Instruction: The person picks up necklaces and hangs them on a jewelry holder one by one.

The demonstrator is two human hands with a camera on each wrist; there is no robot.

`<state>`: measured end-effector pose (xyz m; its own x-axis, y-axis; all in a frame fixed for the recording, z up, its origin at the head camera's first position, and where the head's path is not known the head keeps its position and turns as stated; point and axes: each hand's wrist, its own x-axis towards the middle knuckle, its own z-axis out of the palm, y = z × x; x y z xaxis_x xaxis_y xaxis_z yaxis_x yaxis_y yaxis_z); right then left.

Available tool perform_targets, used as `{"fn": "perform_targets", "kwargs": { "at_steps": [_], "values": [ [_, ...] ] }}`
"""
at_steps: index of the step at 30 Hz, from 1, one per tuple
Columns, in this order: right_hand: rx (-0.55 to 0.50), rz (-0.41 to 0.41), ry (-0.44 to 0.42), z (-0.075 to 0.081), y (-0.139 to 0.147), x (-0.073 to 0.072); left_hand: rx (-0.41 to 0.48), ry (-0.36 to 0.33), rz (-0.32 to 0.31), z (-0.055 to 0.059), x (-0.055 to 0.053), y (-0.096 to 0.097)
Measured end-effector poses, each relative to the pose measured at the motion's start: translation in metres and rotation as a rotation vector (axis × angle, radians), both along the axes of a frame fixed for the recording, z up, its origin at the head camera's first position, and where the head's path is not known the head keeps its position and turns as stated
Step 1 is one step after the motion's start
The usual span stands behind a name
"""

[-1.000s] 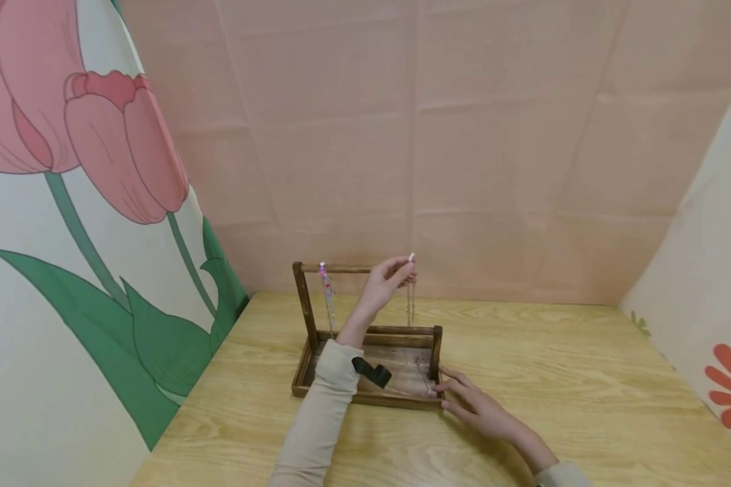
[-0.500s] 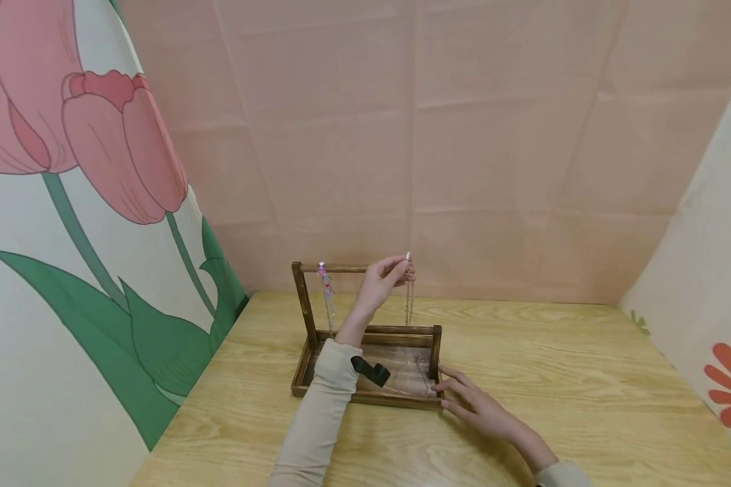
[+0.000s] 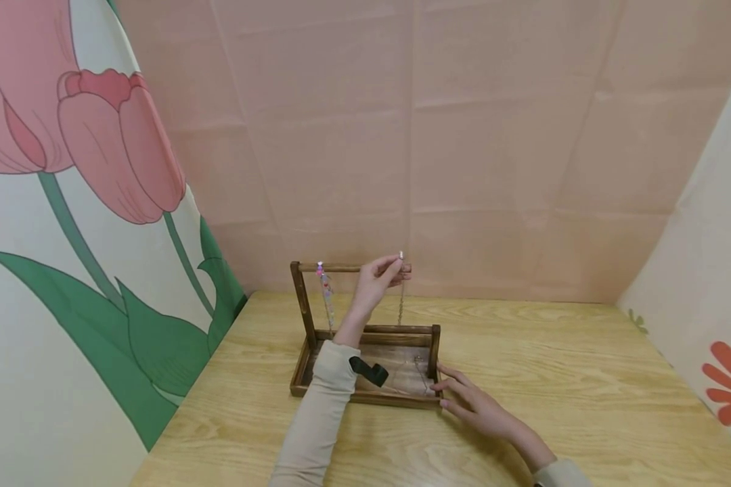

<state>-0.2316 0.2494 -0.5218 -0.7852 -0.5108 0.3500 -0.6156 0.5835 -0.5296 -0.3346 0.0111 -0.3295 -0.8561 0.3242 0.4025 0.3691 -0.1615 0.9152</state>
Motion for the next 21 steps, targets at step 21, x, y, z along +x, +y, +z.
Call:
{"fn": "perform_targets", "kwargs": {
  "at_steps": [21],
  "values": [
    [-0.010,0.004,-0.039,0.002,0.000,0.001,0.001,0.019,0.057,-0.005,0.004,-0.012]
  ]
}}
